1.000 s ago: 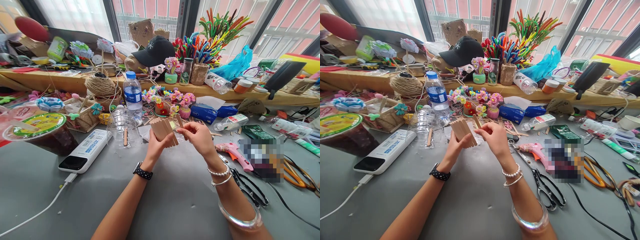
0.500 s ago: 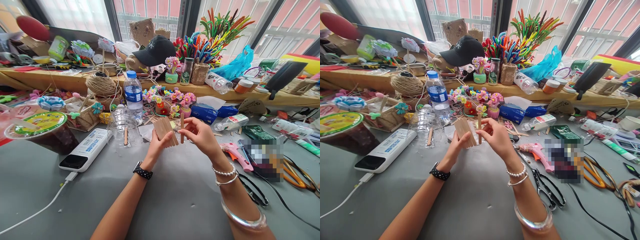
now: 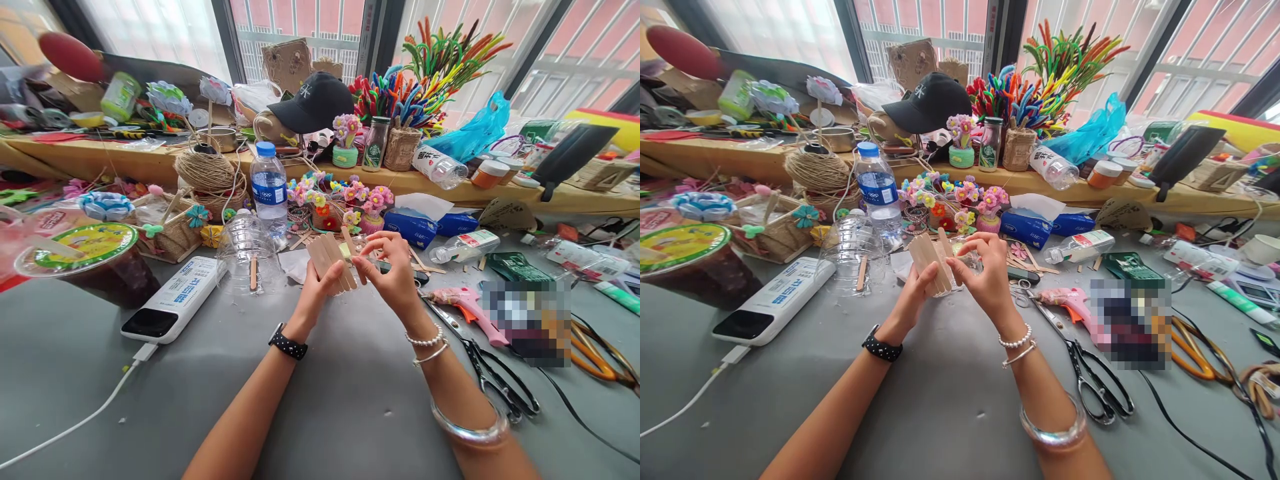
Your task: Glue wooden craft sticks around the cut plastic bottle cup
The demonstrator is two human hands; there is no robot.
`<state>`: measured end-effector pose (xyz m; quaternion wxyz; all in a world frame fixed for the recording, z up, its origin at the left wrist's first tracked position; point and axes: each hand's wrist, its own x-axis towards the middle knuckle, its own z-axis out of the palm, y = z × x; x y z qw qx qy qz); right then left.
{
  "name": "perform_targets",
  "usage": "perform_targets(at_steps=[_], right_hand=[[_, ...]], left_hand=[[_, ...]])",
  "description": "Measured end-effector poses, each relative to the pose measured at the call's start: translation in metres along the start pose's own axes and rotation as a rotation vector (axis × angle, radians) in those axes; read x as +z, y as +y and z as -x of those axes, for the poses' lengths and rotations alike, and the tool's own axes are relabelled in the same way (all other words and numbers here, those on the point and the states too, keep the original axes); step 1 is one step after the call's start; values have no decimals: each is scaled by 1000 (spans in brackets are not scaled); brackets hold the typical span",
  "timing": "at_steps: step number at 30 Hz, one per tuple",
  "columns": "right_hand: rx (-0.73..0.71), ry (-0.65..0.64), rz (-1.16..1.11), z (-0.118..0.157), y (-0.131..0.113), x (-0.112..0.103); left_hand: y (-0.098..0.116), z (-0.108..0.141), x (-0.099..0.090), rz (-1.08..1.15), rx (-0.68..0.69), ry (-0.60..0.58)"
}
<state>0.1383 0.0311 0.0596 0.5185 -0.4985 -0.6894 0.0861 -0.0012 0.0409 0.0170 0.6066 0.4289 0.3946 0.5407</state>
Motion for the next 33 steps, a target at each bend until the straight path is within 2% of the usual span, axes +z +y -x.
perform_targets(at_steps=[3, 7, 11, 16, 24, 27, 30, 33], right_hand=[[-61, 30, 31, 3, 3, 5], [-170, -50, 50, 3, 3, 3], [-180, -158, 7, 0, 5, -2], [-188, -223, 13, -3, 6, -9], [-78, -332, -16, -7, 8, -23], [-17, -355, -77, -7, 9, -25], [43, -312, -204, -7, 12, -24], [111, -189, -312, -7, 17, -21]], left_hand=[[0, 1, 0, 3, 6, -8], [0, 3, 2, -4, 19, -72], [0, 4, 3, -33, 37, -73], [3, 5, 3, -98, 51, -37], [4, 5, 1, -192, 72, -133], [1, 4, -1, -151, 76, -126], [0, 2, -2, -4, 1, -128], [2, 1, -1, 166, -26, -174]])
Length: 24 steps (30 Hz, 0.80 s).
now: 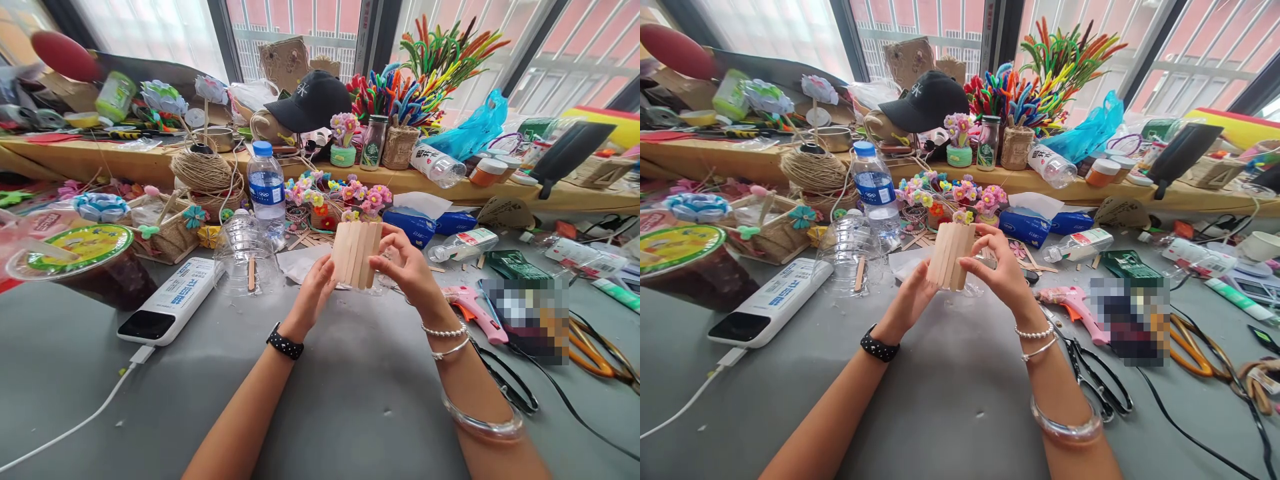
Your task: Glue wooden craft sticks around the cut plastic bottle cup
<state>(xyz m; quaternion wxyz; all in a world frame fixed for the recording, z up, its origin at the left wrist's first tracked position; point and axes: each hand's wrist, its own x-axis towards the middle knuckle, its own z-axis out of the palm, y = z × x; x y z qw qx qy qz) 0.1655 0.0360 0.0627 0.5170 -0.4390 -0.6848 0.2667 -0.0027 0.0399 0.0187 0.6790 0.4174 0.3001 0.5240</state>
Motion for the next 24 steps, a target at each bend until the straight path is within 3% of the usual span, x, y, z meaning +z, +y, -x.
perform_targets(at_steps=[4, 8, 24], right_hand=[[32, 132, -50, -1, 7, 4], [10, 179, 26, 0, 9, 10], [-54, 158, -38, 2, 5, 18]], left_hand=[[1, 2, 4, 125, -58, -64], [-1, 6, 10, 137, -122, -123], [6, 15, 30, 112, -6, -1]])
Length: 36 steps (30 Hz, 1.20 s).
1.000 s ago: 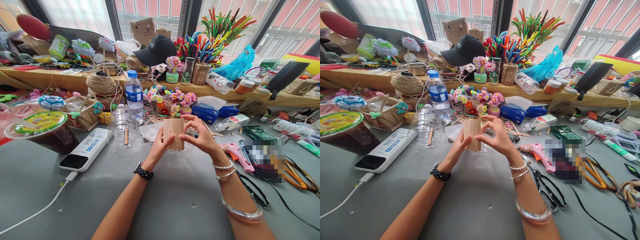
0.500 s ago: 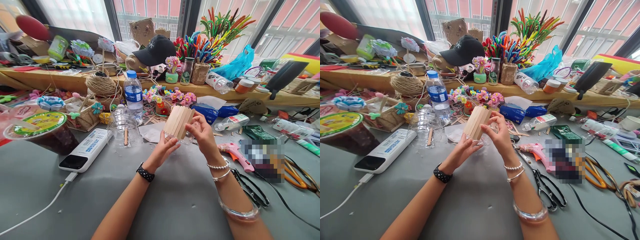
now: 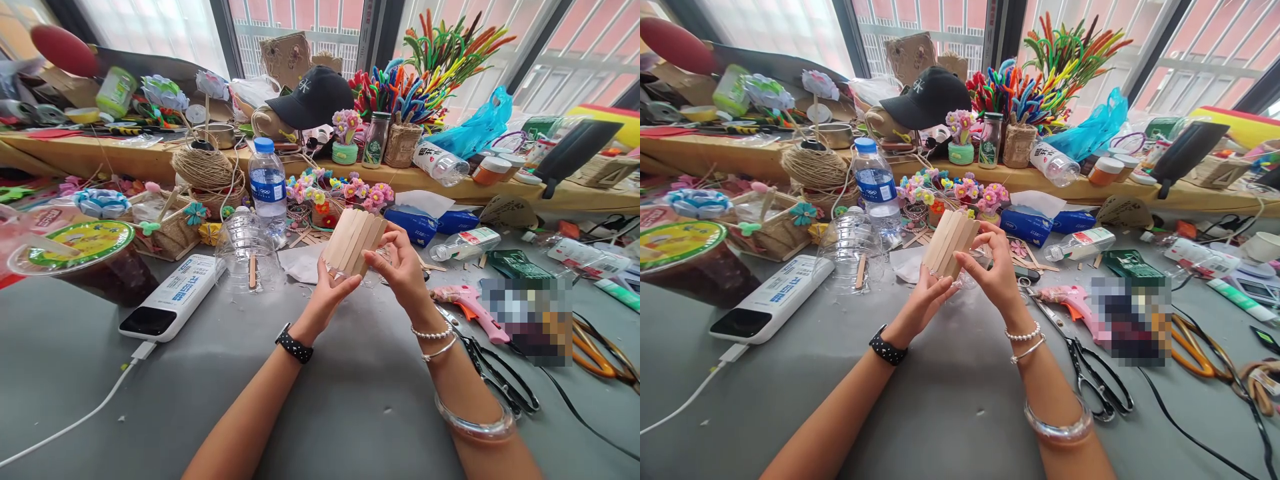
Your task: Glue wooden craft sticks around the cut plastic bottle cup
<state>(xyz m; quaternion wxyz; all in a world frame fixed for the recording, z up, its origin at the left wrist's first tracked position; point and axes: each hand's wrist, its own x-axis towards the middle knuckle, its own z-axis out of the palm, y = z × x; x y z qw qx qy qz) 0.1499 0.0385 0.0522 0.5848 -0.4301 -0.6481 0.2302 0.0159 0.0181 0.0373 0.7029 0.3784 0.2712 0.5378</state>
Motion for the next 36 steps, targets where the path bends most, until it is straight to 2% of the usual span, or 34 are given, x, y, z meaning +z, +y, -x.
perform_targets(at_steps=[14, 20, 36], right_hand=[[-11, -53, 11, 2, -1, 1], [-54, -48, -1, 1, -3, 2], [-50, -57, 53, 0, -1, 0]], left_hand=[[1, 1, 0, 14, 35, -18], [-1, 0, -1, 6, 43, -16], [-3, -1, -1, -1, 52, 3]])
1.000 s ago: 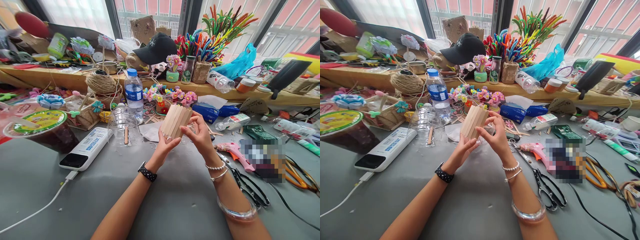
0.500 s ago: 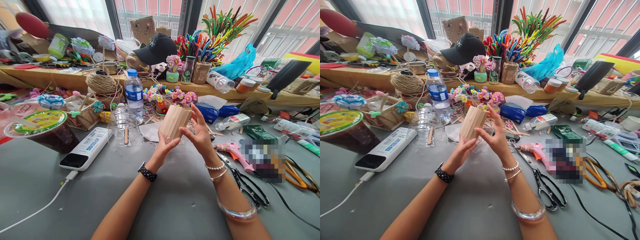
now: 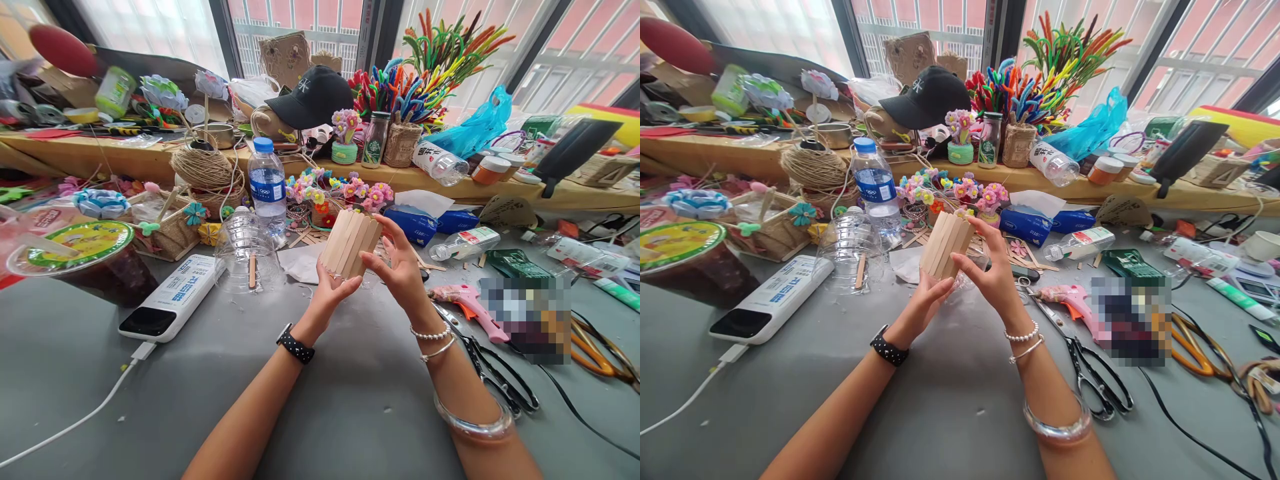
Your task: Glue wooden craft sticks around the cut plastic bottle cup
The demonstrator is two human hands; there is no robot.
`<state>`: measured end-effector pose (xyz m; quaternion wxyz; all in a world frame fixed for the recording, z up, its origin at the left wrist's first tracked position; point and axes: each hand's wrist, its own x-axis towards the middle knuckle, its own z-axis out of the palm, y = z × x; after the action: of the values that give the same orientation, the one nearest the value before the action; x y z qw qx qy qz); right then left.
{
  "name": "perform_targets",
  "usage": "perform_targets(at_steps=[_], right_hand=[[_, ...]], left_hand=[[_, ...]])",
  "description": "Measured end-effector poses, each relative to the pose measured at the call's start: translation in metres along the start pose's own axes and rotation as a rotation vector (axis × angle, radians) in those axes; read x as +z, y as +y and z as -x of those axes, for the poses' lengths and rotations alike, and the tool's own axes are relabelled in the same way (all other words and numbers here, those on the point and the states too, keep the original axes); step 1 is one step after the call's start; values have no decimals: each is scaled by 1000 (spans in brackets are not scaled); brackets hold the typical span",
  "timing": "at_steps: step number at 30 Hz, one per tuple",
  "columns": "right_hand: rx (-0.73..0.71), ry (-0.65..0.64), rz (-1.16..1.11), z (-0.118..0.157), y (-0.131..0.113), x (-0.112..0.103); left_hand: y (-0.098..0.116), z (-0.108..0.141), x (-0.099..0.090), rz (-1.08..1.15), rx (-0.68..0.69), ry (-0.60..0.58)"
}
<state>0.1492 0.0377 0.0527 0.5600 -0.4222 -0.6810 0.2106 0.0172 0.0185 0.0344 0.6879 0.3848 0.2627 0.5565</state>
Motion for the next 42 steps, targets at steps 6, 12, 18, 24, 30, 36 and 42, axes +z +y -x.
perform_targets(at_steps=[6, 12, 18, 24, 30, 36, 42], right_hand=[[4, 27, -4, 0, -1, 1], [21, 35, 4, 1, 2, 2], [36, 33, 1, 1, 3, 1], [28, 41, 4, -1, 3, 0], [23, 44, 1, 0, 5, 1], [49, 47, -5, 1, 8, 2], [59, 52, -27, 1, 8, 4]], left_hand=[[-1, -1, 0, -34, 12, 10], [-5, -3, -5, -69, 2, 2], [-9, -10, -10, -41, 10, -35], [-11, -8, -13, 2, -85, 7], [-10, -9, -11, -15, -45, -21], [-9, -9, -10, -33, -38, -7], [-11, -8, -11, -36, -76, 53]])
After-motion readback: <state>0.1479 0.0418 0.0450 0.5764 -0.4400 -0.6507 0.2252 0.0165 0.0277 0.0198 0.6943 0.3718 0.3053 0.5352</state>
